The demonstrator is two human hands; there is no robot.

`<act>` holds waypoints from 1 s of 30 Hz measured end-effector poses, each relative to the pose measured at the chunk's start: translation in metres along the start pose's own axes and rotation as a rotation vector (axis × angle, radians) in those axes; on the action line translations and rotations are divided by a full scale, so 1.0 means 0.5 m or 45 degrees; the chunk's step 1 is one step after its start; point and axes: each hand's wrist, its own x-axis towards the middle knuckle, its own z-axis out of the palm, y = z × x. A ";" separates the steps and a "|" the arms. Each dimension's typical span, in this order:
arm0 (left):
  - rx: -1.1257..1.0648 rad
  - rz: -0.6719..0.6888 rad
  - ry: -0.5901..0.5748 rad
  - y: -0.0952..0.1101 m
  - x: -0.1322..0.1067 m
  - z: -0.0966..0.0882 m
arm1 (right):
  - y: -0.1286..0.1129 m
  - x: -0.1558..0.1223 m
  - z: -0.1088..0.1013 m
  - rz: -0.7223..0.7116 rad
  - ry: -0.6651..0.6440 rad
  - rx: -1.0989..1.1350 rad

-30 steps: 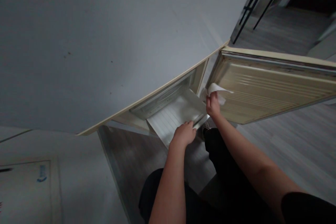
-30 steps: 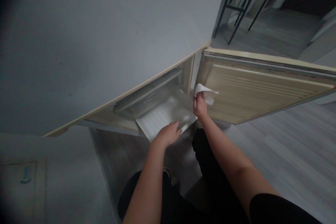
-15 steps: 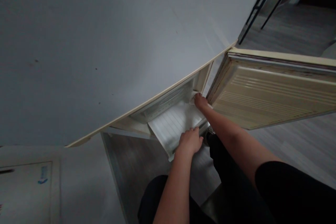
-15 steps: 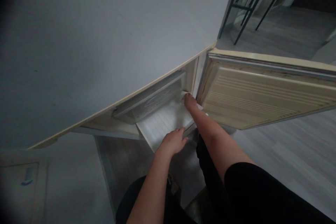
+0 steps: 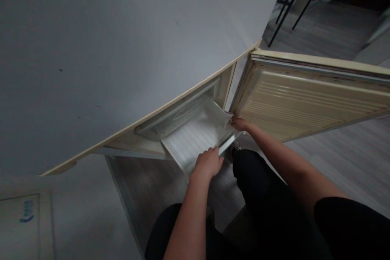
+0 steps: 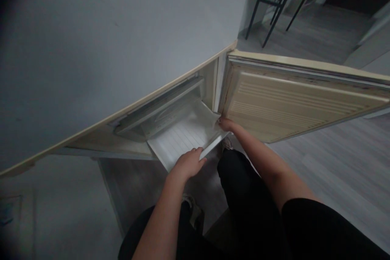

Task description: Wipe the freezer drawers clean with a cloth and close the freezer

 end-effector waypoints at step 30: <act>-0.128 -0.266 0.119 -0.167 -0.034 -0.006 | -0.258 -0.318 0.402 -0.764 0.638 0.094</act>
